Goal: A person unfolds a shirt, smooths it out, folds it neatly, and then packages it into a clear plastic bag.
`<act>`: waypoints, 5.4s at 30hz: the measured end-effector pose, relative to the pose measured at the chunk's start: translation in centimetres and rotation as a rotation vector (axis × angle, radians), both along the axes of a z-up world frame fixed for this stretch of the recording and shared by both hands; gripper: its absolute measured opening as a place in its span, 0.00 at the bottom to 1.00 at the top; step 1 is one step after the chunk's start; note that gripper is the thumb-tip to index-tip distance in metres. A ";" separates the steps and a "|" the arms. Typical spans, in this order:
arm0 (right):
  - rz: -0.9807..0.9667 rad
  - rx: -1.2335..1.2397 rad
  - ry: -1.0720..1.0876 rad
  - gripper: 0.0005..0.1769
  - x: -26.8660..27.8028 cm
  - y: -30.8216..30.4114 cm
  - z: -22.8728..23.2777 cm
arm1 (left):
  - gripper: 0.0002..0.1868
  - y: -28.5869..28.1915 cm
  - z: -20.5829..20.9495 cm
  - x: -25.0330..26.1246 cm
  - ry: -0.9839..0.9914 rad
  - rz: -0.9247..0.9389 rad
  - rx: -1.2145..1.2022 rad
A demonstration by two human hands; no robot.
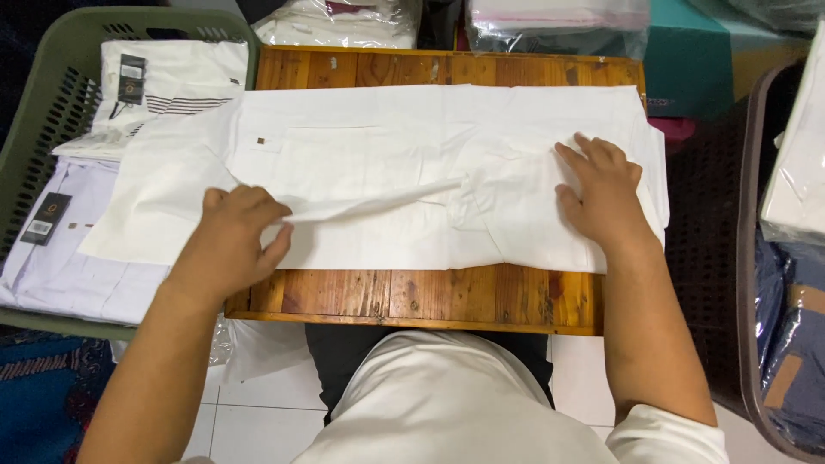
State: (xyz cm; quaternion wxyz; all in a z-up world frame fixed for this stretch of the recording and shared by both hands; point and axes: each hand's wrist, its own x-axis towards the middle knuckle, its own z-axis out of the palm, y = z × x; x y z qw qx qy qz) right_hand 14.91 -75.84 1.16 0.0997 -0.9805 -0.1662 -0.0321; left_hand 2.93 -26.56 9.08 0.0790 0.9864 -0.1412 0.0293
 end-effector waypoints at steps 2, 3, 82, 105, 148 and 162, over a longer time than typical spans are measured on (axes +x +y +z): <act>-0.005 -0.056 0.054 0.35 0.9 0.1 -0.2 | 0.08 -0.3 0.0 -1.1 0.001 -0.009 -0.013; -0.017 -0.113 0.112 0.37 1.4 0.2 -0.3 | 0.08 -0.5 0.0 -1.7 0.007 -0.024 -0.027; 0.122 -0.051 -0.009 0.12 5.7 5.1 -2.3 | 0.09 3.8 -9.9 12.8 -0.111 0.203 0.034; 0.075 0.326 -0.192 0.13 11.5 3.2 -3.4 | 0.12 4.1 -6.5 17.1 -0.415 0.206 -0.148; -0.207 0.605 -0.230 0.11 1.2 0.4 -0.1 | 0.31 17.3 -11.1 9.1 -0.242 0.152 -0.196; -0.333 0.367 0.352 0.13 0.3 -1.2 4.0 | 0.29 13.3 -6.4 11.7 0.650 0.566 0.306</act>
